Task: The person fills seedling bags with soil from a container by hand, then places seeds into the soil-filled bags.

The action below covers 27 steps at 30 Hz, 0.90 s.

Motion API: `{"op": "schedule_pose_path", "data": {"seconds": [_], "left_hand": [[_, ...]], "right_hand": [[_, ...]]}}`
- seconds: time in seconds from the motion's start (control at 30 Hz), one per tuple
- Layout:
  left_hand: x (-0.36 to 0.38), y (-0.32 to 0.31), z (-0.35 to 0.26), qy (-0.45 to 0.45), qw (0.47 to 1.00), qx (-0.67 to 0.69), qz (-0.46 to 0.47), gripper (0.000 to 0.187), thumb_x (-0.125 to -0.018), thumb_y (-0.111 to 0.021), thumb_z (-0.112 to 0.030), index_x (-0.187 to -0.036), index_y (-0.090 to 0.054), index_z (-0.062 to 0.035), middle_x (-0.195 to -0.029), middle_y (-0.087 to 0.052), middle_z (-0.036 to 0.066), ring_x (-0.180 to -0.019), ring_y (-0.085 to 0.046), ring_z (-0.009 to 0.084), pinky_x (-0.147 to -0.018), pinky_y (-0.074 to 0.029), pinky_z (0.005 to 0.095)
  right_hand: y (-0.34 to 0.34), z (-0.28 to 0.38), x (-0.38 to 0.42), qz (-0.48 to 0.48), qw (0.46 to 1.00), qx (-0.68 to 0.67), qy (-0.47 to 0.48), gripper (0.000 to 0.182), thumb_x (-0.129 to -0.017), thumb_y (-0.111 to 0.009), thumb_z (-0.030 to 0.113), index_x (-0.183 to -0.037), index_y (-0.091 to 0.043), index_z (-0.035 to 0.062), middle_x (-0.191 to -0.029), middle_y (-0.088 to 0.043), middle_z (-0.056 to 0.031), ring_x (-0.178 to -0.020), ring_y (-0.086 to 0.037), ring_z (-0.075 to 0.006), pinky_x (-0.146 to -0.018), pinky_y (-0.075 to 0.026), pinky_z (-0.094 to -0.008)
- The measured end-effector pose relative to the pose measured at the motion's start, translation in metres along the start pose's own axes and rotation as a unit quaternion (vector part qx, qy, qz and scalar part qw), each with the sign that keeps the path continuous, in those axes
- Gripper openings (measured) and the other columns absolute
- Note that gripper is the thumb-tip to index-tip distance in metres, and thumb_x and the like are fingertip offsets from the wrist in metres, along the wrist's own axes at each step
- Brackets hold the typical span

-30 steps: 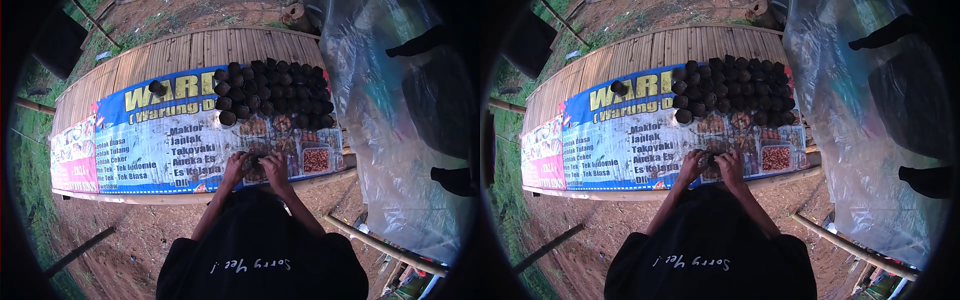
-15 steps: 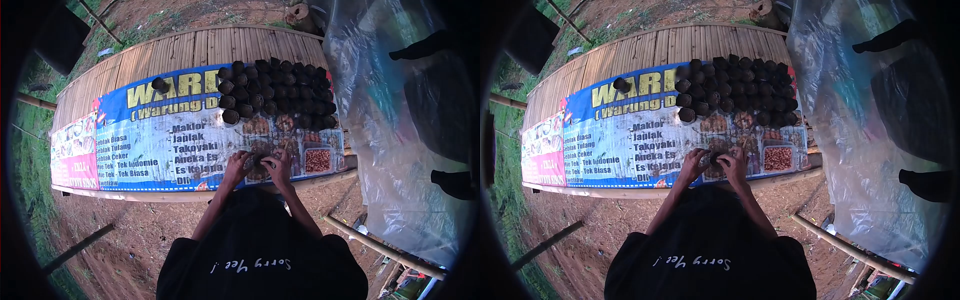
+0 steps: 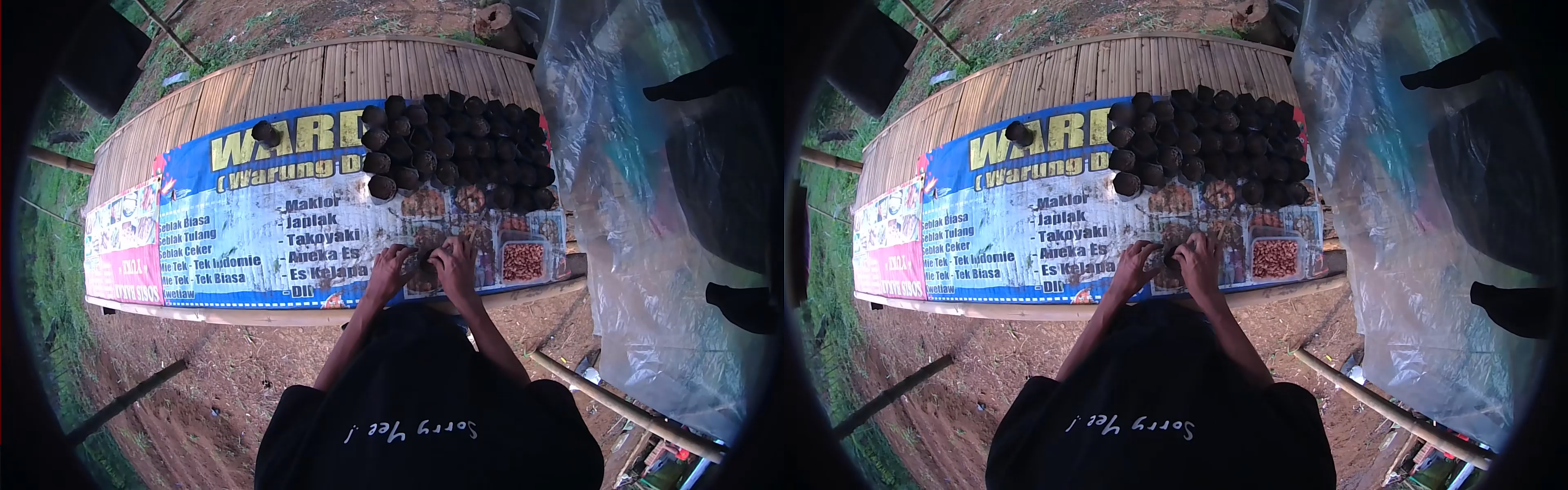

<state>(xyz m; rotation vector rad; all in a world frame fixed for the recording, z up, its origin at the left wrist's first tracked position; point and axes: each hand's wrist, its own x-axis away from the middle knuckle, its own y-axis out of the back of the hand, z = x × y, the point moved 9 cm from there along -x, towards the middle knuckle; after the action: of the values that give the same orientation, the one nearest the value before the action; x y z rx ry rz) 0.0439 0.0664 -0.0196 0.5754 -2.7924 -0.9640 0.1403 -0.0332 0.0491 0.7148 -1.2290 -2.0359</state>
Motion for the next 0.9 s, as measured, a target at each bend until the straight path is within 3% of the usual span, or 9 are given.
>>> {"op": "schedule_pose_path", "data": {"seconds": [0.33,0.43,0.5,0.63,0.7,0.73,0.8,0.9], "left_hand": [[-0.001,0.003,0.0,0.003,1.0,-0.006,0.004,0.057,-0.066,-0.074,-0.013,-0.12,-0.057,-0.0129,-0.115,-0.055,0.012,-0.105,-0.054,0.034,-0.09,-0.042,0.044],[-0.001,0.008,-0.003,-0.006,1.0,0.007,-0.006,0.057,-0.065,-0.076,-0.013,-0.119,-0.057,-0.0125,-0.113,-0.056,0.012,-0.104,-0.054,0.0341,-0.089,-0.043,0.0443],[0.0,0.01,-0.003,-0.008,1.0,0.012,-0.01,0.057,-0.065,-0.077,-0.013,-0.119,-0.057,-0.0123,-0.111,-0.057,0.012,-0.103,-0.055,0.0339,-0.088,-0.044,0.044],[0.003,0.011,-0.002,-0.015,1.0,0.015,-0.014,0.056,-0.065,-0.077,-0.014,-0.118,-0.058,-0.0118,-0.109,-0.057,0.012,-0.102,-0.055,0.0339,-0.087,-0.045,0.0438],[0.002,0.008,-0.002,-0.023,1.0,0.003,-0.01,0.056,-0.065,-0.077,-0.014,-0.118,-0.057,-0.0115,-0.109,-0.057,0.012,-0.101,-0.056,0.0336,-0.086,-0.045,0.0438],[0.002,0.009,-0.004,-0.024,1.0,0.003,-0.009,0.056,-0.065,-0.077,-0.014,-0.118,-0.057,-0.0115,-0.109,-0.057,0.012,-0.101,-0.056,0.0336,-0.086,-0.045,0.0438],[0.003,0.009,-0.004,-0.018,1.0,-0.002,-0.003,0.056,-0.065,-0.077,-0.014,-0.118,-0.057,-0.0115,-0.109,-0.057,0.012,-0.101,-0.056,0.0334,-0.086,-0.044,0.0441],[0.003,0.008,-0.002,-0.012,1.0,0.009,0.003,0.057,-0.065,-0.076,-0.014,-0.119,-0.056,-0.012,-0.11,-0.057,0.011,-0.102,-0.055,0.0332,-0.087,-0.043,0.0441]], "right_hand": [[-0.011,-0.006,0.002,-0.017,1.0,0.004,-0.025,0.011,-0.07,-0.074,0.015,-0.078,-0.067,0.0129,-0.094,-0.048,-0.0062,-0.098,-0.045,-0.0271,-0.086,-0.035,-0.0436],[-0.006,-0.014,0.01,-0.028,0.999,-0.038,-0.026,0.011,-0.073,-0.073,0.018,-0.082,-0.068,0.0146,-0.093,-0.048,-0.004,-0.094,-0.048,-0.0257,-0.085,-0.037,-0.0415],[-0.002,-0.03,0.015,-0.059,0.979,-0.178,-0.078,0.014,-0.075,-0.073,0.019,-0.086,-0.069,0.013,-0.092,-0.05,-0.0056,-0.093,-0.051,-0.0265,-0.083,-0.041,-0.0386],[0.004,-0.048,0.014,-0.092,0.967,-0.206,-0.114,0.025,-0.076,-0.074,0.019,-0.099,-0.067,0.0109,-0.097,-0.055,-0.0073,-0.093,-0.053,-0.0253,-0.082,-0.044,-0.0366],[-0.016,-0.054,0.012,-0.007,0.934,-0.308,-0.183,0.04,-0.076,-0.075,0.017,-0.112,-0.061,0.0099,-0.106,-0.059,-0.0083,-0.102,-0.055,-0.0226,-0.088,-0.044,-0.0367],[-0.025,-0.062,0.013,-0.008,0.933,-0.308,-0.184,0.04,-0.076,-0.075,0.017,-0.112,-0.061,0.0099,-0.106,-0.059,-0.0083,-0.102,-0.055,-0.0226,-0.088,-0.044,-0.0367],[-0.06,-0.066,0.013,0.088,0.896,-0.384,-0.206,0.049,-0.075,-0.076,0.013,-0.12,-0.056,0.0106,-0.103,-0.062,-0.0074,-0.105,-0.056,-0.0207,-0.091,-0.044,-0.0343],[-0.074,-0.071,0.015,0.105,0.9,-0.369,-0.207,0.046,-0.076,-0.075,0.012,-0.118,-0.057,0.0096,-0.109,-0.062,-0.0076,-0.105,-0.058,-0.0214,-0.091,-0.045,-0.034]]}}
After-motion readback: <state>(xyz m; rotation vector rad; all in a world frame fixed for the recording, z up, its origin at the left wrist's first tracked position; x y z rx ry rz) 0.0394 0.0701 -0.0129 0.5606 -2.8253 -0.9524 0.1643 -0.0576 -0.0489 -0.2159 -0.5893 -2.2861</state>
